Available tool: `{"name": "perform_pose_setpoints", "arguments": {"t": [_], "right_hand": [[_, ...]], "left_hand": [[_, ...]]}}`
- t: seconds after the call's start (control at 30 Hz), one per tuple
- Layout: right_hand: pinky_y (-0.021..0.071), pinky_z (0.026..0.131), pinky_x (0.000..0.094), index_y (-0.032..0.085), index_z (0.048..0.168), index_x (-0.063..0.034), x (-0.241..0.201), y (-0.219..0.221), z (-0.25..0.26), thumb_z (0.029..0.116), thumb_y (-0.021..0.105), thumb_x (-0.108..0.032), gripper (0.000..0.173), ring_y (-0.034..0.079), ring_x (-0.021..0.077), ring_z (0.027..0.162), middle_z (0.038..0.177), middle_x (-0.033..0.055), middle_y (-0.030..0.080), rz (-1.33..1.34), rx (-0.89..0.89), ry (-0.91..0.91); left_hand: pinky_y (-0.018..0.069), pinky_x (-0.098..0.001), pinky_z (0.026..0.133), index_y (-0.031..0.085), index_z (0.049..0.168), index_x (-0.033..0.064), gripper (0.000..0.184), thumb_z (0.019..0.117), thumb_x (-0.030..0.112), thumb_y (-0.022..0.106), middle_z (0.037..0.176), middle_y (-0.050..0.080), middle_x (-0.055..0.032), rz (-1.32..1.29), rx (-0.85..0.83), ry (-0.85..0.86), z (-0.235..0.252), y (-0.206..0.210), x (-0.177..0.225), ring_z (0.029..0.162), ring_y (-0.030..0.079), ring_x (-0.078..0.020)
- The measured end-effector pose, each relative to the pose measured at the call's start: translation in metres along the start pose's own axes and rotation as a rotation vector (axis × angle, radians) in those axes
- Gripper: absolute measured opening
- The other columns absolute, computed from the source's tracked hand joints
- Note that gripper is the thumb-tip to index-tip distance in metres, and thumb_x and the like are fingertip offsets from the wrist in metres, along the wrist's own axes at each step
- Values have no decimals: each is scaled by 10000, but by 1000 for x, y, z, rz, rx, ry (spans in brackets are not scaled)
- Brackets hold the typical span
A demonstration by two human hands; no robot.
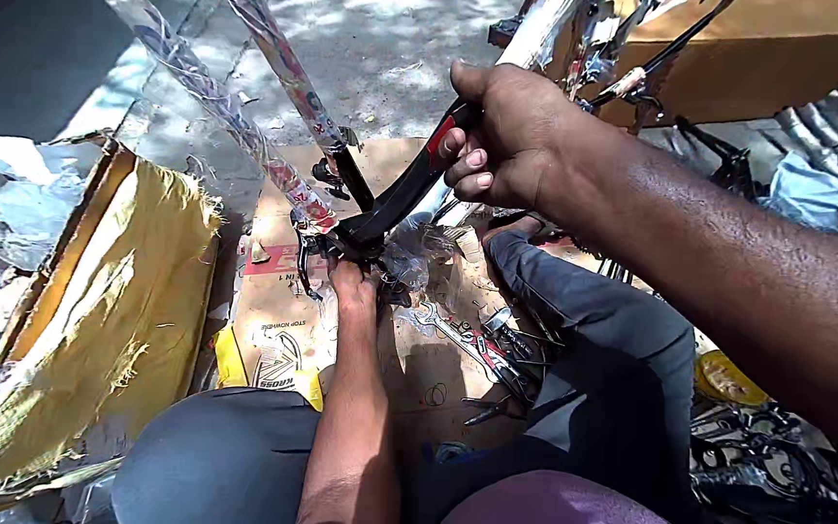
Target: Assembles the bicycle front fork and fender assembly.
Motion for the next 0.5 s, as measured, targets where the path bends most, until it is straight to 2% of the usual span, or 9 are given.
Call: {"name": "perform_pose_setpoints", "arguments": {"t": [0.17,0.27,0.5], "right_hand": [[268,349,197,439,707,-148,2,2,-4,1045,366,-625,589,355,80,377,541,3,415,-1,-26,10],[261,346,192,427,697,-149,7,-1,-8,1050,374,-607,581,347,73,371,535,1,415,-8,-40,3],[253,341,191,433,699,-148,12,-9,-10,1052,372,-605,581,339,71,366,533,3,418,20,-35,11]], "left_hand": [[568,-406,817,497,1259,105,278,1006,8,559,1086,632,-82,82,18,49,-5,4,2,955,636,-196],[575,-428,871,490,1324,83,326,1012,9,547,1132,639,-107,76,-13,29,-1,-3,5,1007,650,-218],[577,-417,861,501,1220,80,250,998,-28,538,1069,627,-98,6,-33,18,2,-6,9,970,649,-218]]}}
Point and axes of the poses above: each hand's wrist, its own z-axis towards the middle knuckle, its own y-axis out of the palm, x = y × z, the point moved 5 cm from there along z, towards the middle knuckle
